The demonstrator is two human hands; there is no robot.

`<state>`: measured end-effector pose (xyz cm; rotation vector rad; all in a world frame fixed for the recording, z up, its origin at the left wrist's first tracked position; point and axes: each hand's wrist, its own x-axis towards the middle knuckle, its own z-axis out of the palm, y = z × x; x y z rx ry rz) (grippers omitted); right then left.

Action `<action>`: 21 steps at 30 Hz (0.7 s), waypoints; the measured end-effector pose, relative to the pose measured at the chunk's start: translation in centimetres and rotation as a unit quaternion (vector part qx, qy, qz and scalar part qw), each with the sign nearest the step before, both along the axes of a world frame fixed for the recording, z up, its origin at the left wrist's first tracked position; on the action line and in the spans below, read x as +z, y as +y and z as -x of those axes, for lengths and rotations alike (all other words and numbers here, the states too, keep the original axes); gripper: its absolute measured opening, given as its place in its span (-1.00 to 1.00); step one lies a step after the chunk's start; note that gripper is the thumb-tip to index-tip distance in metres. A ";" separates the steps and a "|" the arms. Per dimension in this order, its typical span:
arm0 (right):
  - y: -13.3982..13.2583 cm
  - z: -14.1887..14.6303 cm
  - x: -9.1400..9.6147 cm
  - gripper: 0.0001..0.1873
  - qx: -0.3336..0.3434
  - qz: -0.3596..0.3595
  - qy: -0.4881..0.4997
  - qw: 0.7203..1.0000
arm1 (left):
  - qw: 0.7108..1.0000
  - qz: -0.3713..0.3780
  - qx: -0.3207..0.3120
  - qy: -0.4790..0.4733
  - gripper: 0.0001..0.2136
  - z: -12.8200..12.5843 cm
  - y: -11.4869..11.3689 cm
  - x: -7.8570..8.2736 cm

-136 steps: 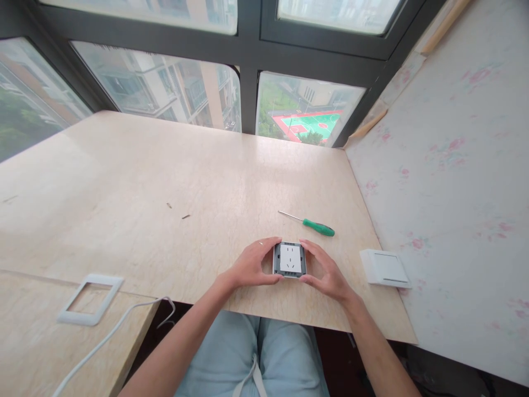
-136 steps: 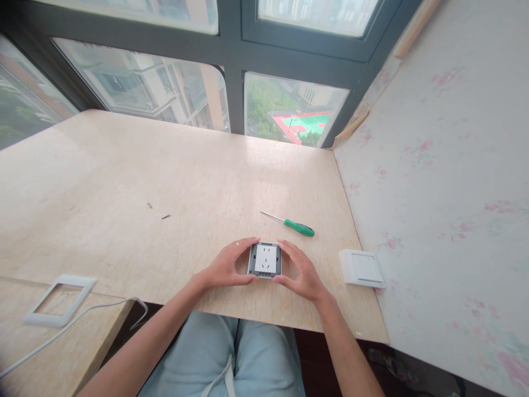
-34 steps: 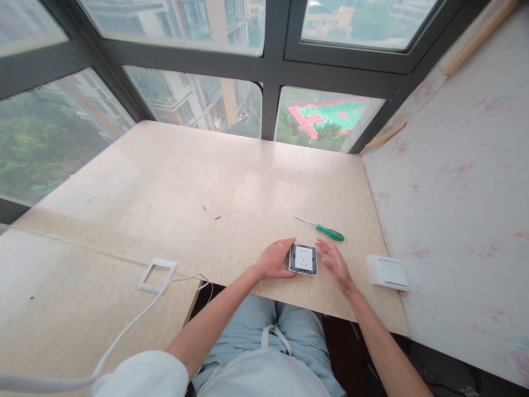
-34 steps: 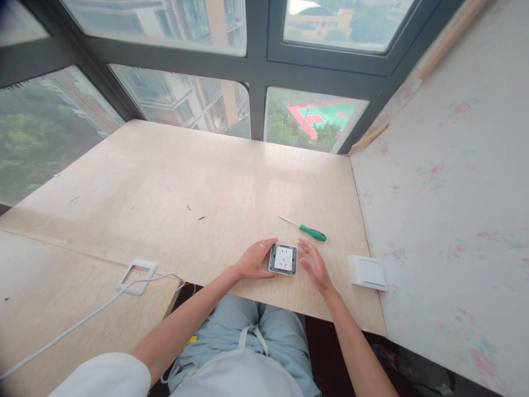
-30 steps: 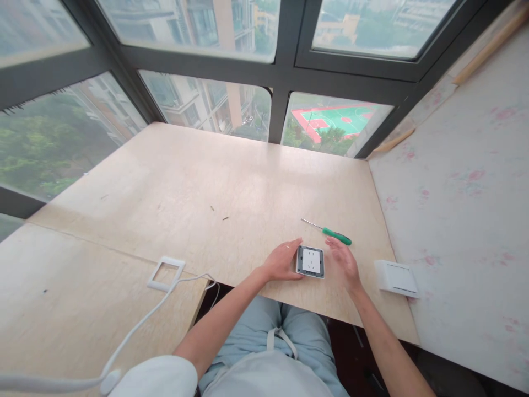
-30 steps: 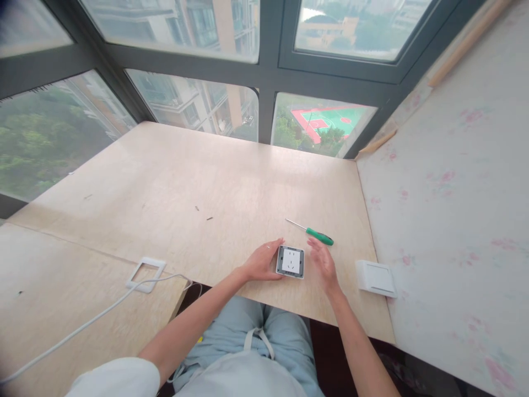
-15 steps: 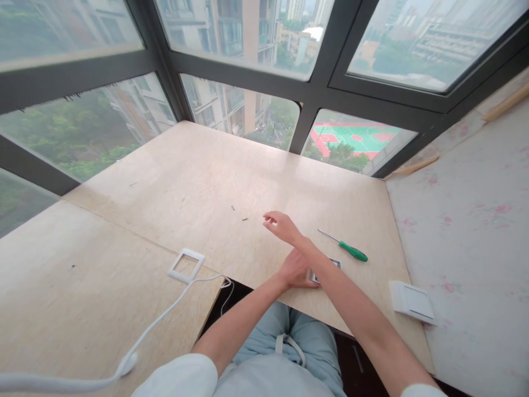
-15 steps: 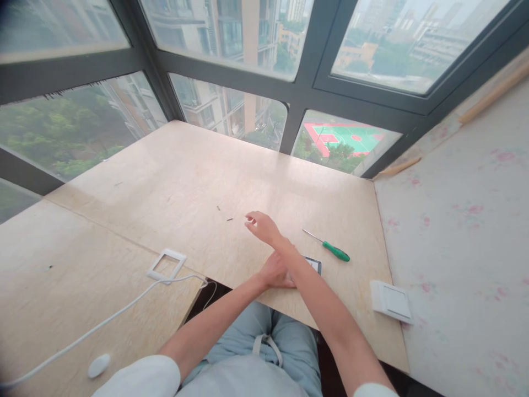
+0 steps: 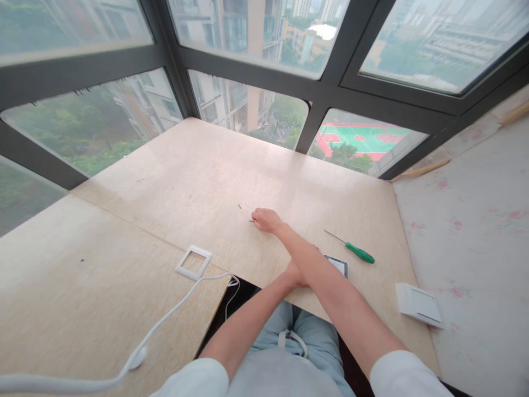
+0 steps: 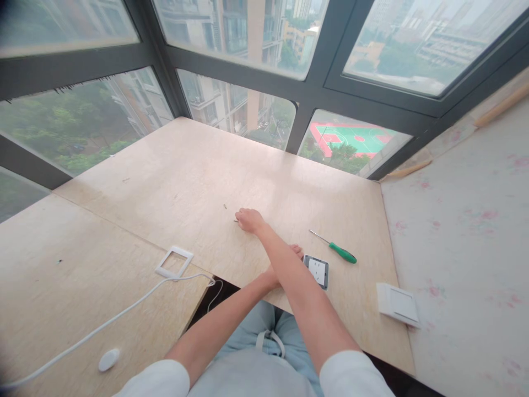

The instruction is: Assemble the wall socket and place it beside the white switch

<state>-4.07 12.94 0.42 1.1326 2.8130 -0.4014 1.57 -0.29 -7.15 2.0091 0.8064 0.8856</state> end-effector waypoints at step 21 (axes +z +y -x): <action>-3.8 2.0 -1.0 -0.76 -0.035 -0.029 0.011 0.999 | 0.968 -0.144 0.082 0.190 -0.66 -1.3 0.9 -1.8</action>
